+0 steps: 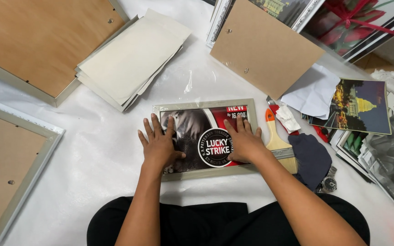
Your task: Cleaning the glass of a picture frame and placing a picture inside it to complete the assembly.
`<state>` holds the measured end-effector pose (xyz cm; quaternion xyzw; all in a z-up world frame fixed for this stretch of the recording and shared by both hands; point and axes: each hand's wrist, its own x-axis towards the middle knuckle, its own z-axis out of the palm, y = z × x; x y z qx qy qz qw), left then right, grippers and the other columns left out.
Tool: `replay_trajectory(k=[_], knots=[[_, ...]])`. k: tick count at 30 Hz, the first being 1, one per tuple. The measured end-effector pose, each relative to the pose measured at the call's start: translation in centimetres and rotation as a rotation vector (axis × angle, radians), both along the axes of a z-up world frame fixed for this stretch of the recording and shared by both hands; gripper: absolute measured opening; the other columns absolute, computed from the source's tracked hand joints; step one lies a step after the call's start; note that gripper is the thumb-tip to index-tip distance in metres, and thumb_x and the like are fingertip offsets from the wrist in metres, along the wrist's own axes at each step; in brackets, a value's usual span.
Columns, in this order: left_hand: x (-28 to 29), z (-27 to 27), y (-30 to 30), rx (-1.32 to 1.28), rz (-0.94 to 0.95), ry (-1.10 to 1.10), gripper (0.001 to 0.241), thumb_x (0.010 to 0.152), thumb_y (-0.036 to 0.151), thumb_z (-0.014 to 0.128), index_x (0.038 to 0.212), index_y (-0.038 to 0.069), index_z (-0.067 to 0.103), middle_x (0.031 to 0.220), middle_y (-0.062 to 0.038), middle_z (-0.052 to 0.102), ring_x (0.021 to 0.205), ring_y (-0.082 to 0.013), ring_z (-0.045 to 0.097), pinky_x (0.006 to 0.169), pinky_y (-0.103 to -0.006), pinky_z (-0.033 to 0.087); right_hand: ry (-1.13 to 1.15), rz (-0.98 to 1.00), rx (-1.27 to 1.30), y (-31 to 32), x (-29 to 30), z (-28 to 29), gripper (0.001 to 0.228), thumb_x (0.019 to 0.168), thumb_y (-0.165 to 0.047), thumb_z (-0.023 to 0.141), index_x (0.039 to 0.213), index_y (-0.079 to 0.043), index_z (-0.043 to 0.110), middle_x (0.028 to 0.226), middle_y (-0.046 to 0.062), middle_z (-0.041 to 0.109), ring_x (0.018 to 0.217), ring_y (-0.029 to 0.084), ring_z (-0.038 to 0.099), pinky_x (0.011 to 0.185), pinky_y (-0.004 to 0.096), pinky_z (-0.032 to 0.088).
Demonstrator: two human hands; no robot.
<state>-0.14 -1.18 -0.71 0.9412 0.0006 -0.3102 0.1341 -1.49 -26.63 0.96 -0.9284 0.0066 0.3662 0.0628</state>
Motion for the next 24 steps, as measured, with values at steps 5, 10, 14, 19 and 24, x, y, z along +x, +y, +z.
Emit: replay_trajectory(k=[5,10,14,19,24], knots=[[0.0,-0.1,0.6,-0.002,0.001,0.008,0.135,0.068,0.05,0.094,0.168,0.026,0.006,0.171,-0.023,-0.016,0.154,-0.0478,-0.02,0.122,-0.0657,-0.006,-0.013,-0.021,0.02,0.1,-0.1,-0.2,0.124,0.074,-0.023,0.092,0.167,-0.019,0.01,0.17,0.028,0.003,0.157,0.045,0.007,0.115,0.076,0.008],[-0.3,-0.1,1.1,0.014,0.027,0.033,0.147,0.06,0.053,0.099,0.167,0.024,0.002,0.17,-0.023,-0.019,0.154,-0.0478,-0.021,0.122,-0.0669,-0.005,-0.014,-0.018,0.029,0.2,-0.3,0.1,0.123,0.075,-0.021,0.091,0.167,-0.018,0.009,0.169,0.029,0.003,0.156,0.046,0.007,0.116,0.075,0.008],[-0.7,0.6,1.3,-0.015,0.138,0.026,0.149,0.065,0.047,0.098,0.167,0.018,-0.007,0.17,-0.025,-0.013,0.155,-0.0486,-0.016,0.121,-0.0685,-0.002,-0.036,-0.008,0.04,0.1,-0.4,0.0,0.123,0.074,-0.023,0.092,0.167,-0.017,0.011,0.169,0.03,0.005,0.156,0.048,0.009,0.117,0.074,0.01],[-2.3,1.6,0.9,-0.001,0.1,0.052,0.146,0.068,0.05,0.095,0.167,0.021,-0.008,0.171,-0.024,-0.011,0.155,-0.0486,-0.015,0.12,-0.0702,-0.002,-0.074,0.004,0.064,-0.2,-0.6,-0.4,0.122,0.072,-0.025,0.093,0.166,-0.015,0.016,0.167,0.033,0.009,0.154,0.05,0.012,0.116,0.075,0.013],[-3.0,0.8,0.6,0.05,-0.017,-0.003,0.111,0.083,0.053,0.08,0.167,0.026,0.014,0.172,-0.022,-0.014,0.155,-0.0491,-0.017,0.122,-0.0672,-0.001,-0.103,0.026,0.062,-1.0,-0.2,-1.7,0.115,0.074,-0.028,0.091,0.165,-0.017,0.022,0.165,0.032,0.02,0.152,0.051,0.022,0.115,0.074,0.014]])
